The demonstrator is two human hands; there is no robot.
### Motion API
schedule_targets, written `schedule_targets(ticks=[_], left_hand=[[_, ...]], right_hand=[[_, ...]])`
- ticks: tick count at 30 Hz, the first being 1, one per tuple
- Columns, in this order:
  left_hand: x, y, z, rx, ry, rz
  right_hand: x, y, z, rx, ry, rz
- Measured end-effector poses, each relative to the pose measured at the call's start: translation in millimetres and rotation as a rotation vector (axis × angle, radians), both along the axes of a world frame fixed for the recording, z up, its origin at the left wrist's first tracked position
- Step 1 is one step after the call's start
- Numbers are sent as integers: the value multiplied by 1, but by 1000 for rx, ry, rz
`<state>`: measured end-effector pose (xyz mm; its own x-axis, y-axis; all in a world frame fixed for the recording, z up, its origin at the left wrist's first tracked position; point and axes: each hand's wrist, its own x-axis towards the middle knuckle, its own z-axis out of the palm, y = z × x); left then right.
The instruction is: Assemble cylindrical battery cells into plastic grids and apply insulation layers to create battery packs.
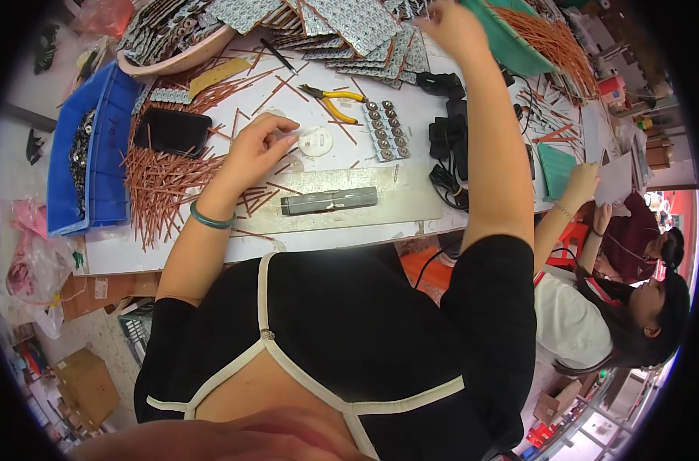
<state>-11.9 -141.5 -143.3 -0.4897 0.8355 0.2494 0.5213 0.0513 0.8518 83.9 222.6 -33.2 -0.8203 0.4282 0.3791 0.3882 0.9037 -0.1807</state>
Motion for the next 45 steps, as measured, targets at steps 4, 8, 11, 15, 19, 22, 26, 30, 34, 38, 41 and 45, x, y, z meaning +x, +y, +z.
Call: schedule_targets(ticks=[4,8,11,15,19,22,26,30,34,38,41,45], left_hand=[[2,-1,-4,-14,18,-9],[5,1,-1,-33,23,-57],[5,-1,2,7,-30,-29],[9,-1,3,66,-246,44],[33,4,22,76,-502,-21],[48,6,25,52,-473,-80],[42,3,14,7,10,-55],[40,15,5,24,646,-127],[36,30,9,-110,672,-205],[41,21,35,18,-87,-53],[57,11,41,112,-613,-132],[70,0,39,160,-656,-129]], right_hand=[[50,-122,-43,96,-519,39],[71,-150,-70,-126,-361,-6],[78,-144,-82,-288,-87,17],[80,-140,-85,-779,51,63],[80,-167,-73,-1448,511,192],[77,-177,-69,-1094,356,222],[88,-179,-80,-449,23,311],[93,-178,-93,-650,-35,335],[99,-168,-97,-1109,157,278],[100,-169,-81,-1313,446,352],[96,-186,-76,-1433,437,459],[89,-207,-58,-1449,387,373]])
